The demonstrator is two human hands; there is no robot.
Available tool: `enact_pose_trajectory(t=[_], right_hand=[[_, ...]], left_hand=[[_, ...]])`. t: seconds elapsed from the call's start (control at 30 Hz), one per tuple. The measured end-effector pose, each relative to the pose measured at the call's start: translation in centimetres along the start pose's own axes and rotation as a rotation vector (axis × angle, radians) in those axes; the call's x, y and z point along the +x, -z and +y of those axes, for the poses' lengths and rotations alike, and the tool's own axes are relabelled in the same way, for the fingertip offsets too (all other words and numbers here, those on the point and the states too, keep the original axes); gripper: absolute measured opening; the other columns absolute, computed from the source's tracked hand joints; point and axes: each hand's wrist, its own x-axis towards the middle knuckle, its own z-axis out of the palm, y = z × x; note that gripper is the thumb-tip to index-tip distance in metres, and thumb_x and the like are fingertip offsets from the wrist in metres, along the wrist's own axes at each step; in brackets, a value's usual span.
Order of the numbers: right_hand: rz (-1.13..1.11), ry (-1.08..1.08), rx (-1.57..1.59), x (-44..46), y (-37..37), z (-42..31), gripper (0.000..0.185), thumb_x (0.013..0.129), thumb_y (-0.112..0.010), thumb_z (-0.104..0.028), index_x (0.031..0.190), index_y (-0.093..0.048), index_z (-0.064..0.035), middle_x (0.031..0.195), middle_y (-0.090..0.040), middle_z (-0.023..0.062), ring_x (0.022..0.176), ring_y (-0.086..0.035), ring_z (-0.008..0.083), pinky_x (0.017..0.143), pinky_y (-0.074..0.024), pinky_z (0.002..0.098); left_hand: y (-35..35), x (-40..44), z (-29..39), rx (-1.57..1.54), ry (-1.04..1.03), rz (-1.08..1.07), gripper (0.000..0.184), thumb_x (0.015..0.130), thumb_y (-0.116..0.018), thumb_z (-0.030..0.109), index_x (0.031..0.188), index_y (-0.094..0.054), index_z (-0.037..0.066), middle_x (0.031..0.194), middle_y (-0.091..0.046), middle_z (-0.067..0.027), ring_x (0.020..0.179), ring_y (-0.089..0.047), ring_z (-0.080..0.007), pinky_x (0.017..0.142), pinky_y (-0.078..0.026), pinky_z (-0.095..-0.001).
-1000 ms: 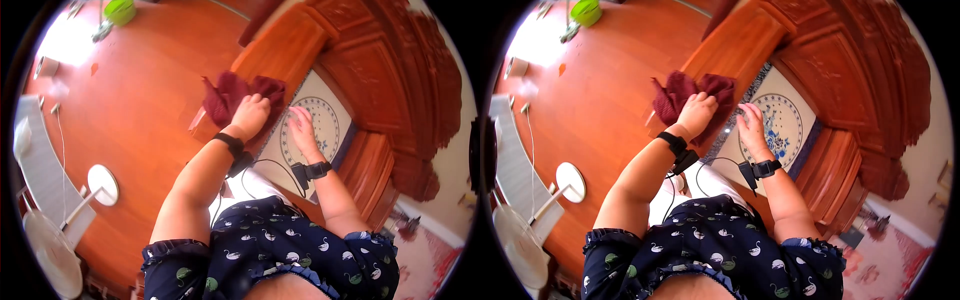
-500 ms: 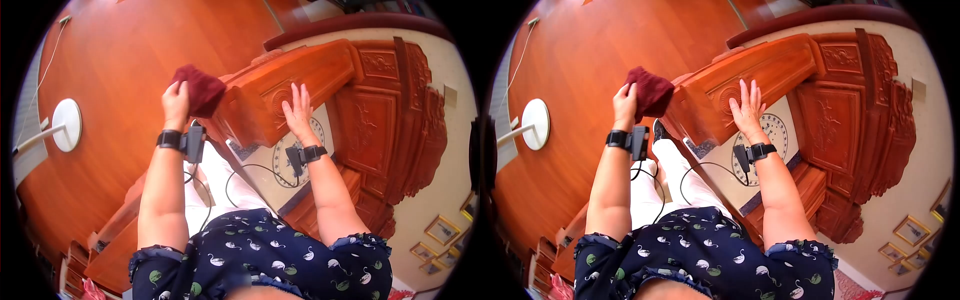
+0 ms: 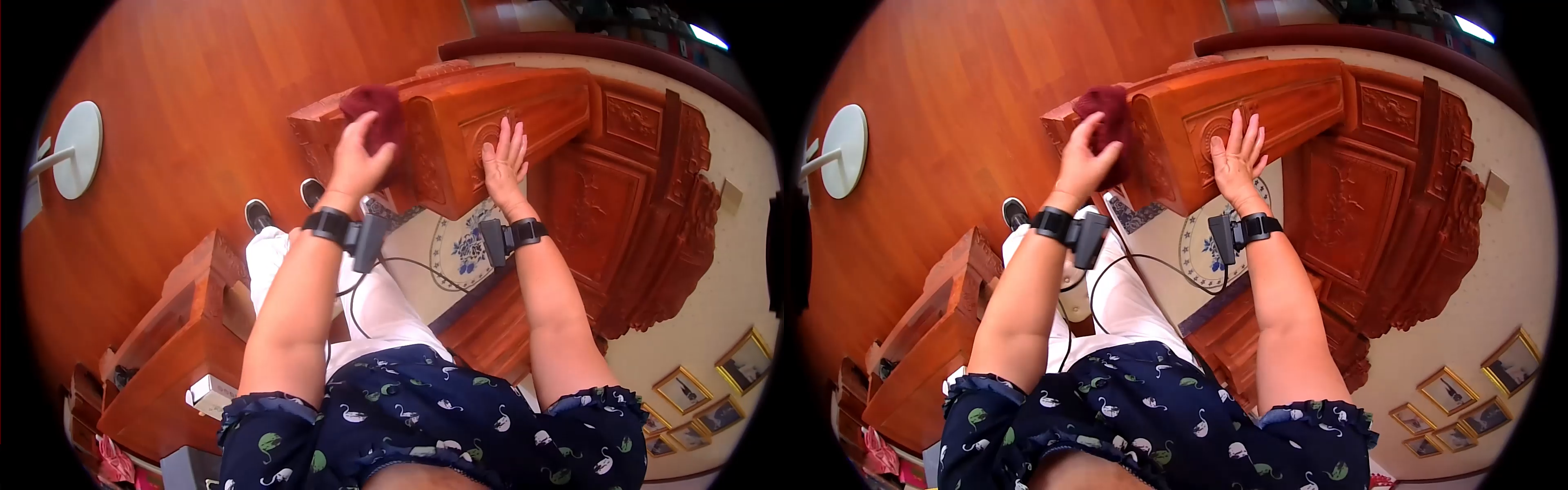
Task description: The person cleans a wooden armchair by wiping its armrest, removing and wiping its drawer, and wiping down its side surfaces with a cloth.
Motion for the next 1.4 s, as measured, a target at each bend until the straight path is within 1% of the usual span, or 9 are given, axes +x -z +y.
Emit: enact_pose_trajectory(t=[0.13, 0.47, 0.6, 0.73, 0.8, 0.87, 0.97, 1.1, 1.4], right_hand=[[-0.027, 0.009, 0.009, -0.1, 0.5, -0.3, 0.071, 0.088, -0.028, -0.062, 0.144, -0.005, -0.0243, 0.150, 0.011, 0.0097, 0.137, 0.010, 0.0319, 0.101, 0.0037, 0.0607], [-0.045, 0.024, 0.019, 0.2, 0.6, 0.0, 0.070, 0.089, -0.030, -0.058, 0.144, -0.005, -0.0235, 0.149, 0.011, 0.0110, 0.136, 0.011, 0.0331, 0.099, 0.0035, 0.0623], [-0.024, 0.037, 0.021, 0.0, 0.1, 0.2, 0.069, 0.090, -0.030, -0.057, 0.144, -0.005, -0.0226, 0.149, 0.011, 0.0110, 0.136, 0.011, 0.0341, 0.098, 0.0022, 0.0632], [-0.017, 0.051, 0.010, 0.0, 0.2, 0.3, 0.068, 0.090, -0.029, -0.056, 0.144, -0.005, -0.0223, 0.150, 0.010, 0.0110, 0.136, 0.008, 0.0341, 0.098, -0.0002, 0.0641], [-0.021, 0.058, 0.009, 0.1, 0.2, 0.3, 0.067, 0.091, -0.029, -0.055, 0.144, -0.005, -0.0222, 0.150, 0.010, 0.0110, 0.137, 0.008, 0.0339, 0.098, 0.0006, 0.0642], [-0.030, 0.042, 0.016, 0.1, 0.3, 0.3, 0.067, 0.091, -0.029, -0.055, 0.144, -0.005, -0.0221, 0.150, 0.010, 0.0109, 0.137, 0.009, 0.0337, 0.098, 0.0008, 0.0642], [-0.033, 0.049, 0.015, 0.2, 0.3, 0.2, 0.067, 0.091, -0.028, -0.055, 0.145, -0.005, -0.0220, 0.150, 0.010, 0.0108, 0.137, 0.010, 0.0333, 0.098, 0.0015, 0.0642], [-0.037, 0.044, 0.033, 0.1, 0.4, 0.2, 0.068, 0.091, -0.027, -0.056, 0.145, -0.004, -0.0217, 0.150, 0.011, 0.0106, 0.137, 0.011, 0.0332, 0.098, 0.0025, 0.0639], [-0.036, 0.070, 0.039, 0.0, 0.5, 0.2, 0.069, 0.090, -0.027, -0.057, 0.145, -0.004, -0.0212, 0.150, 0.011, 0.0105, 0.137, 0.011, 0.0324, 0.099, 0.0035, 0.0622]], left_hand=[[-3.8, -3.3, 1.7, 0.290, -0.115, -0.044, 0.047, 0.069, -0.066, 0.004, 0.113, -0.052, 0.001, 0.093, -0.049, -0.0153, 0.087, -0.050, -0.0342, 0.077, -0.045, -0.0378], [-0.1, -6.7, 2.5, 0.304, 0.049, -0.389, 0.024, 0.071, -0.062, 0.008, 0.093, -0.062, 0.000, 0.083, -0.053, -0.0159, 0.080, -0.056, -0.0328, 0.071, -0.047, -0.0369], [3.7, -5.2, 1.9, 0.135, 0.087, -0.011, 0.025, 0.072, -0.058, 0.013, 0.094, -0.063, 0.001, 0.082, -0.056, -0.0136, 0.077, -0.058, -0.0301, 0.069, -0.048, -0.0352], [2.6, 0.1, 3.5, 0.203, -0.088, 0.017, 0.027, 0.072, -0.057, 0.012, 0.097, -0.065, 0.009, 0.089, -0.056, -0.0087, 0.088, -0.055, -0.0261, 0.077, -0.044, -0.0378], [1.3, 1.5, 4.0, 0.509, -0.170, -0.186, 0.036, 0.066, -0.058, 0.007, 0.101, -0.065, 0.011, 0.108, -0.052, -0.0076, 0.105, -0.047, -0.0263, 0.089, -0.035, -0.0444], [0.3, 2.2, 2.2, 0.634, -0.280, -0.423, 0.044, 0.065, -0.056, 0.007, 0.105, -0.065, 0.020, 0.137, -0.036, -0.0070, 0.130, -0.024, -0.0266, 0.106, -0.007, -0.0508], [1.3, 2.4, 2.2, 0.790, -0.444, -0.636, 0.047, 0.066, -0.057, 0.008, 0.108, -0.065, 0.027, 0.146, -0.025, -0.0050, 0.139, -0.004, -0.0259, 0.109, 0.005, -0.0517], [2.1, 1.0, 2.1, 0.706, -0.392, -0.794, 0.047, 0.066, -0.059, 0.007, 0.108, -0.066, 0.028, 0.145, -0.026, -0.0040, 0.139, -0.007, -0.0234, 0.110, 0.002, -0.0509], [4.3, -1.8, 0.3, 0.535, -0.538, -0.690, 0.034, 0.073, -0.054, 0.004, 0.102, -0.065, 0.016, 0.130, -0.048, -0.0012, 0.129, -0.033, -0.0222, 0.099, -0.031, -0.0389]])
